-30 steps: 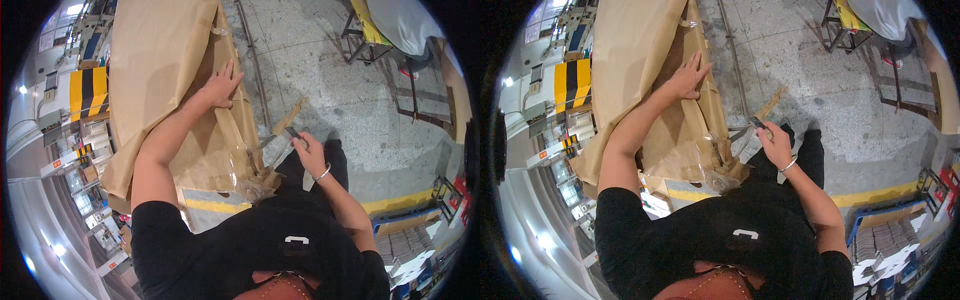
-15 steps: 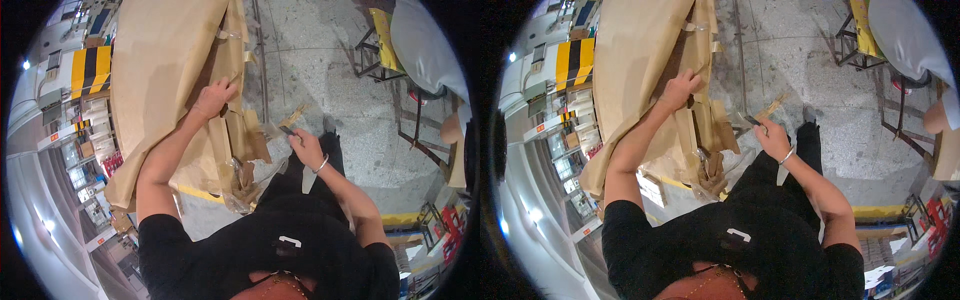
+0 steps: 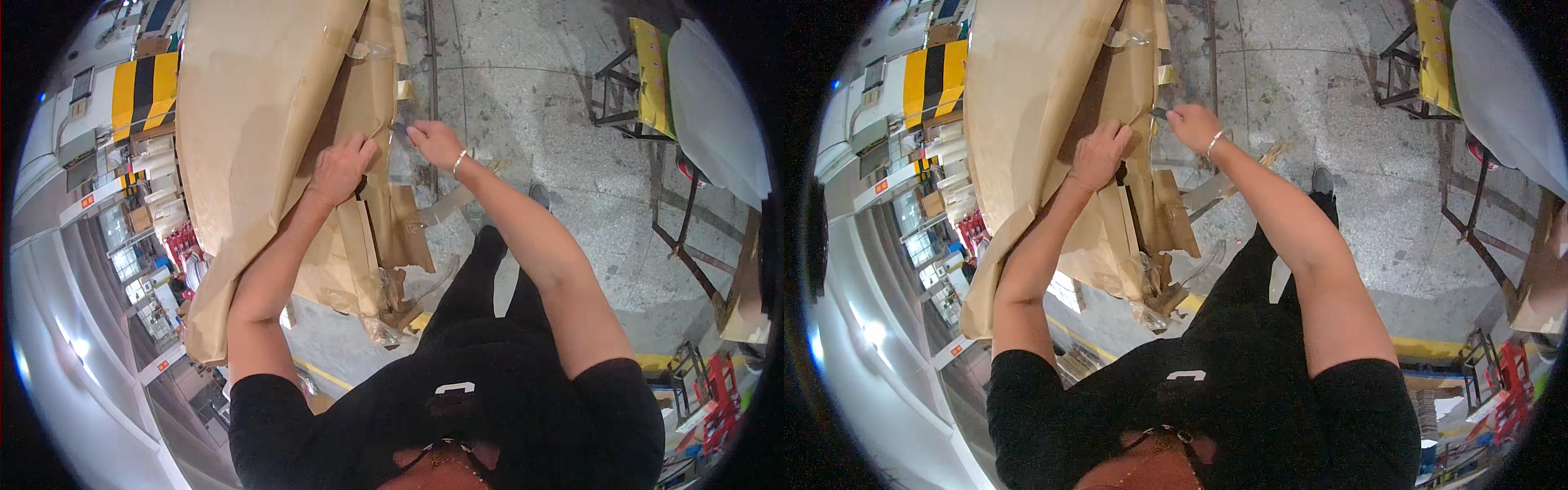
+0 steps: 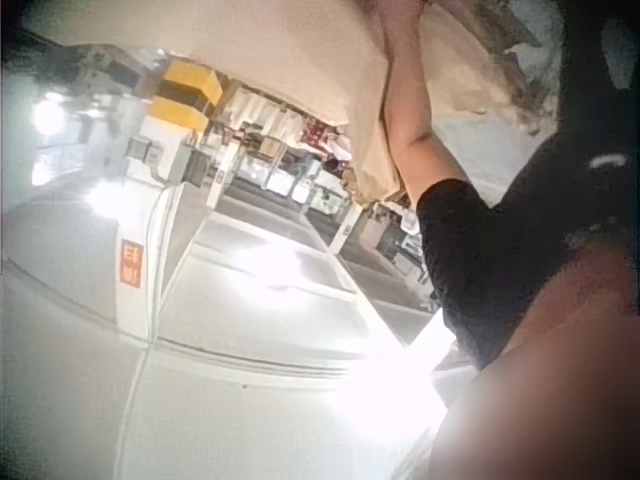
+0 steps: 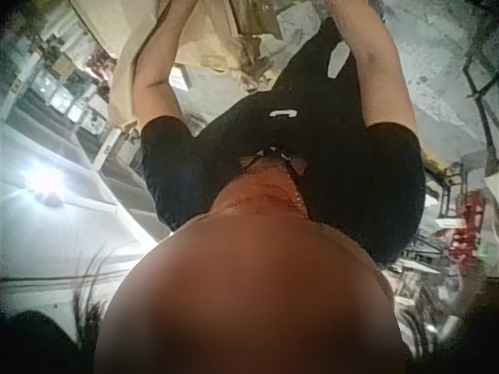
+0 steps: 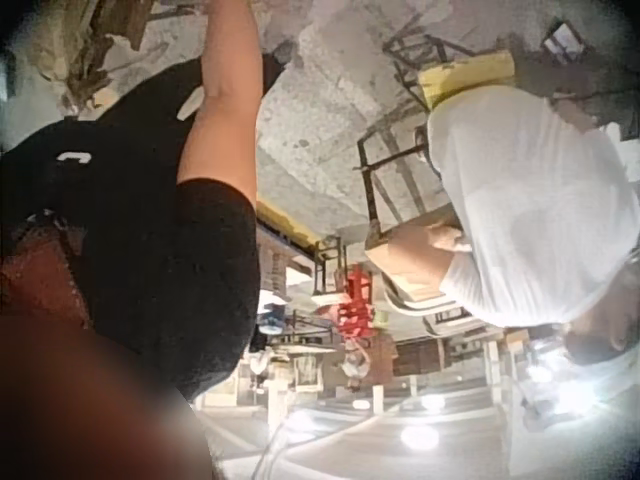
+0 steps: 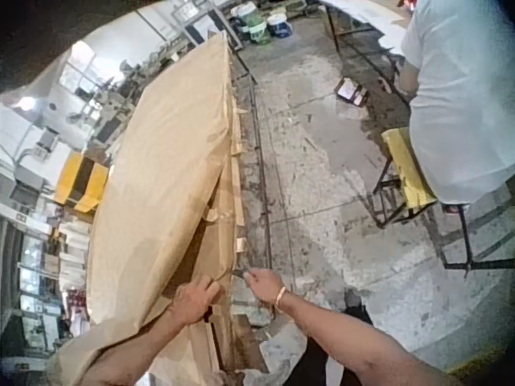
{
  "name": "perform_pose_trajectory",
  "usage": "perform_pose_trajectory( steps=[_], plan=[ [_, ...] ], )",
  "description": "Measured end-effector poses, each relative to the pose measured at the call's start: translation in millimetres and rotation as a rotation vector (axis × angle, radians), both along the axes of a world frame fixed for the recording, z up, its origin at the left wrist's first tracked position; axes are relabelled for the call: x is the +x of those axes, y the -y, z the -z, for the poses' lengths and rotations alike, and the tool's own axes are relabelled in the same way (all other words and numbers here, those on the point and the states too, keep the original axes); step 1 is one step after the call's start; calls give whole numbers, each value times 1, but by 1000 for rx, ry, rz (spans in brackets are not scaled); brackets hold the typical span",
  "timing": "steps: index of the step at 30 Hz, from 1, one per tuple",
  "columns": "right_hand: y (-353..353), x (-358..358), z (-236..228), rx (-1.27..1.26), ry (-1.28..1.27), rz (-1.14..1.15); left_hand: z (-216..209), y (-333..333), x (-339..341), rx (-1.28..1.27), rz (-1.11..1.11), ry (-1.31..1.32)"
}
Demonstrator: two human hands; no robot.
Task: The recorder uses a utility knife to cut through heavy paper and plastic wrapping to unpack a large flat object on a workbench.
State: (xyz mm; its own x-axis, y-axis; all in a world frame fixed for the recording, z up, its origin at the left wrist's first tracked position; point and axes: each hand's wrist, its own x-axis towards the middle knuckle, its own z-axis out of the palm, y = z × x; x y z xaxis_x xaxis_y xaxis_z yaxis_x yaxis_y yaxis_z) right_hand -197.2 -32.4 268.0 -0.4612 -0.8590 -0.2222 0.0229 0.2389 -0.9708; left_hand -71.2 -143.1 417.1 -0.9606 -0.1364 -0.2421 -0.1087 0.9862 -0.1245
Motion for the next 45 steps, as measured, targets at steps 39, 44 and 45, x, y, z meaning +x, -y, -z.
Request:
perform_pose_trajectory(
  steps=[39,44,45],
  plan=[
    [-45,64,10,-64,237,-235,-7,12,2,183,-178,-197],
    [-20,-4,2,-111,223,-29,-50,18,1,350,-320,-311],
    [-8,-23,5,-5,170,-7,-51,18,0,371,-276,-283]
  ],
)
